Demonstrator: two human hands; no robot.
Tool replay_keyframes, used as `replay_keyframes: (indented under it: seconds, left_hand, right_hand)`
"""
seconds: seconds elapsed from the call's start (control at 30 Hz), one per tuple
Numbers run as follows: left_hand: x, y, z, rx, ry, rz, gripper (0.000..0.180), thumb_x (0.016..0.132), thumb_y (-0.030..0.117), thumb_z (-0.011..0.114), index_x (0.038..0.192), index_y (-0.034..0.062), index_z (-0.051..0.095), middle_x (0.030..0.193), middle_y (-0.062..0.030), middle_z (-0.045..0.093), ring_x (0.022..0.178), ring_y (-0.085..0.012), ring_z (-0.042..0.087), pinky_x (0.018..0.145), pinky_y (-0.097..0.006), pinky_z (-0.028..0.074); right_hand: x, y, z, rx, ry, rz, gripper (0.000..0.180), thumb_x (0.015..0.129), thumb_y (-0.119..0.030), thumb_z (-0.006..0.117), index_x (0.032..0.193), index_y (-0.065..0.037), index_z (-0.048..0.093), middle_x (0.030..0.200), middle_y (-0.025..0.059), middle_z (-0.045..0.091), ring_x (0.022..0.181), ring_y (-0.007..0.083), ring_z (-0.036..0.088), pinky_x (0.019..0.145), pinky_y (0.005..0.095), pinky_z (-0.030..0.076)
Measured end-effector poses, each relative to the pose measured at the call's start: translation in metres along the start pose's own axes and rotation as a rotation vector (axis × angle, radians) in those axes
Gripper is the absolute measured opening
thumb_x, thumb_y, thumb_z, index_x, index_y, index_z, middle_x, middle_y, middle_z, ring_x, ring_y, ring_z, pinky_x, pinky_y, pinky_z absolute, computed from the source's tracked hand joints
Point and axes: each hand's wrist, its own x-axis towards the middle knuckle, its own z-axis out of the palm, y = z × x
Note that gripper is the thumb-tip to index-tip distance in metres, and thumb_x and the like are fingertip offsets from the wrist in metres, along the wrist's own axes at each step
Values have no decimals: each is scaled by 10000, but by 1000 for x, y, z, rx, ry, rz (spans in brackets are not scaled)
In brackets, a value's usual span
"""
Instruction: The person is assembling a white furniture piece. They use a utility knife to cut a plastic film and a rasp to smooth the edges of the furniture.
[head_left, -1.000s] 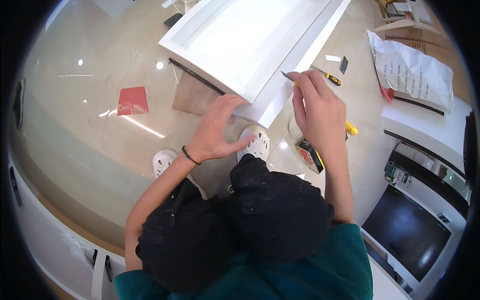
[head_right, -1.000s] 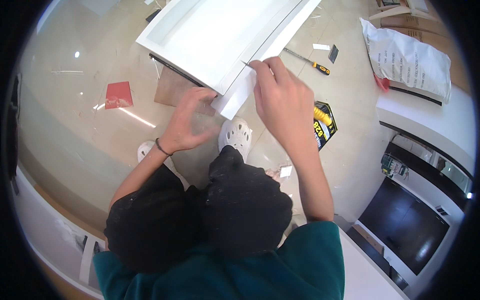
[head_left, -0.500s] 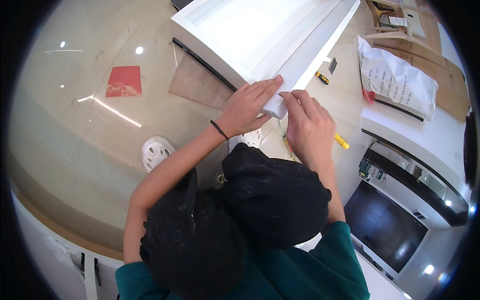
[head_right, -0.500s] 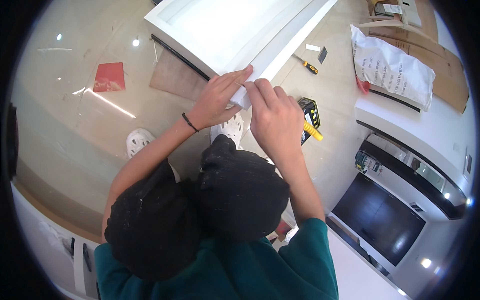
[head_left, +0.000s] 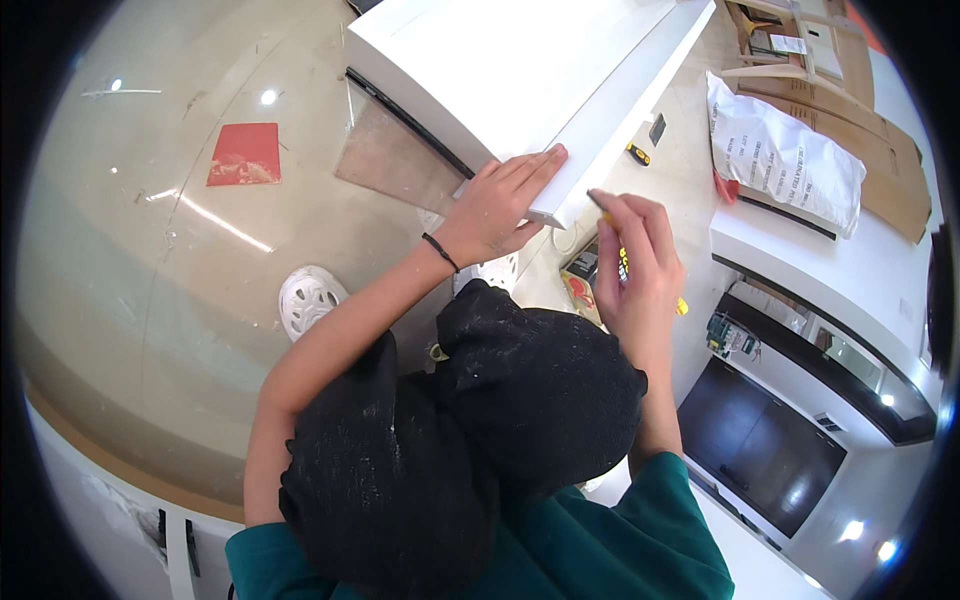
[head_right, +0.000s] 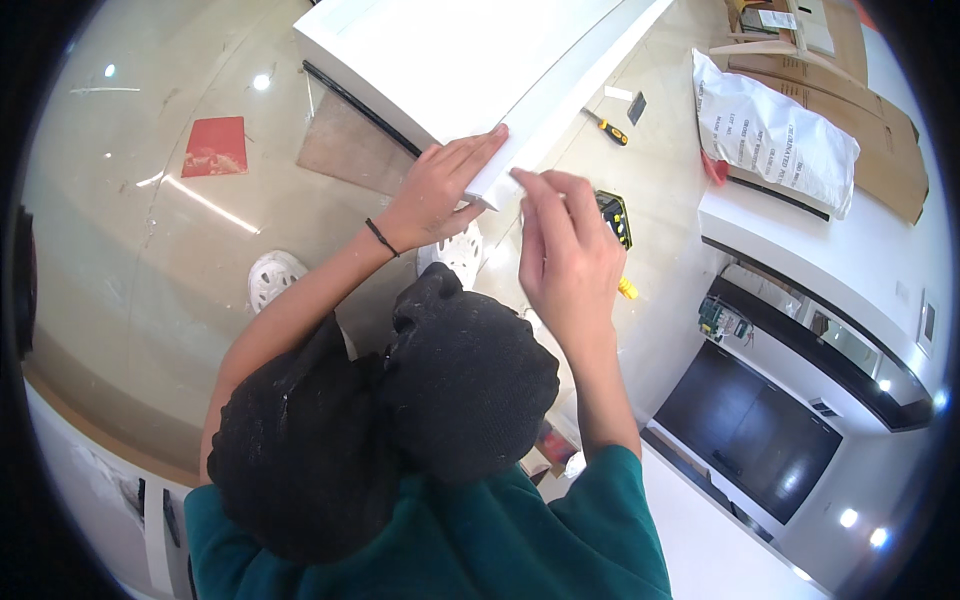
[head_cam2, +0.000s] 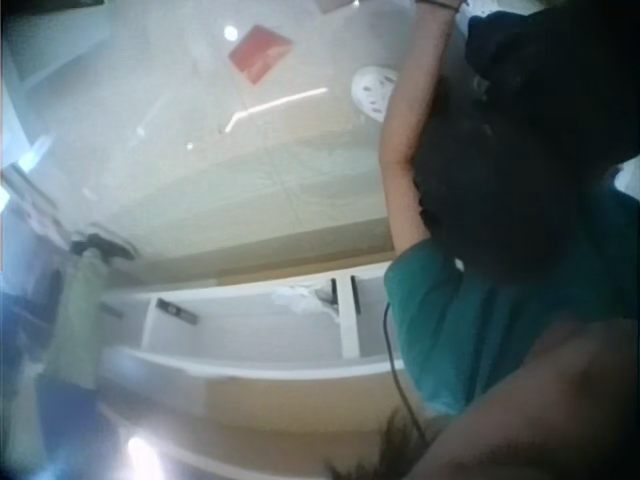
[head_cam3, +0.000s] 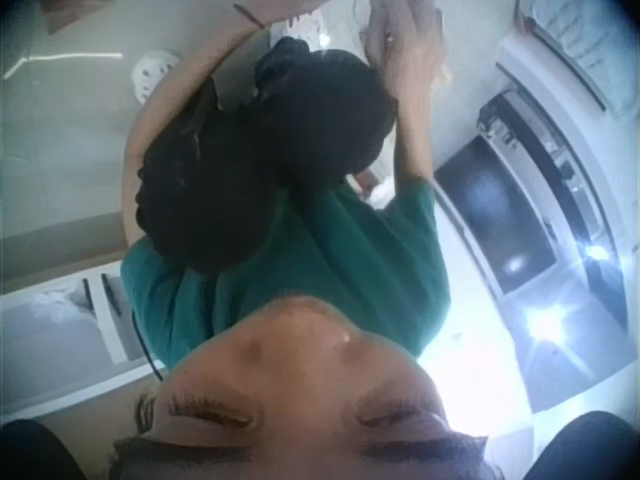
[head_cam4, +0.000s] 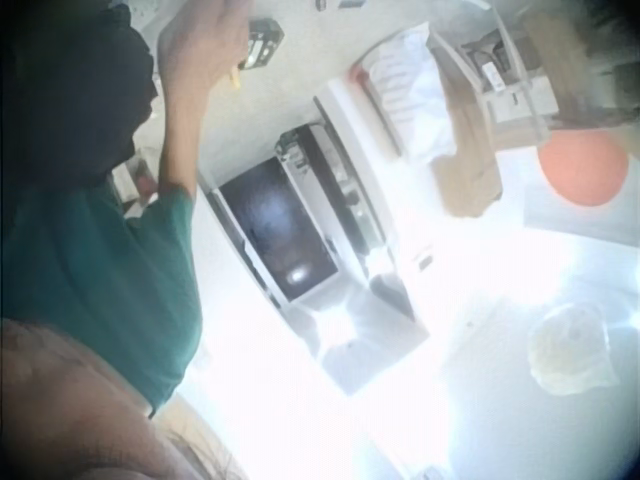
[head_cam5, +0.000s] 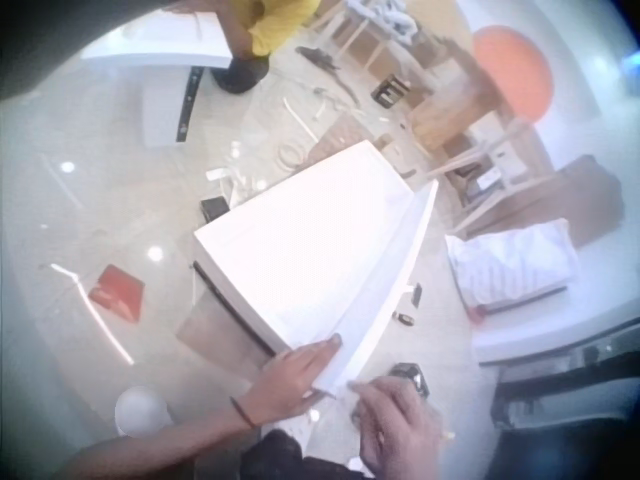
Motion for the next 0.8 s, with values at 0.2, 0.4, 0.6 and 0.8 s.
replay_keyframes:
  seconds: [0.2,0.4,0.6,0.8]
  left_hand:
    - [0,2,1,-19,-1,-1,963,746,102,779,1600,70,335,1572,-95,469,1372,-269,503,1086,-412,415]
    - [-2,1,-1,-30,-3,-5,946,756,104,776,1596,71,341,1569,-100,469,1380,-267,496,1107,-420,405]
    - [-2,-1,2,-11,23,25,933,783,128,762,1603,60,323,1572,-106,464,1375,-272,501,1100,-416,410]
    - [1,-1,0,-4,-24,24,892,834,212,757,1591,28,324,1569,-134,465,1394,-281,482,1121,-421,395]
  right_hand:
    - [14,16,17,-146,-93,-27,286,820,14,692,1090,-78,714,1025,49,659,747,234,691,626,363,550]
    - [12,8,23,-205,-109,-123,285,766,0,679,1037,-79,717,1006,25,670,750,210,677,638,351,554]
    - [-4,-10,16,-183,-184,-180,353,732,1,675,1064,-103,733,992,18,662,740,194,669,640,343,553]
    - [1,-7,11,-119,-97,-5,367,775,28,691,1110,-115,727,1020,39,642,733,214,679,641,354,549]
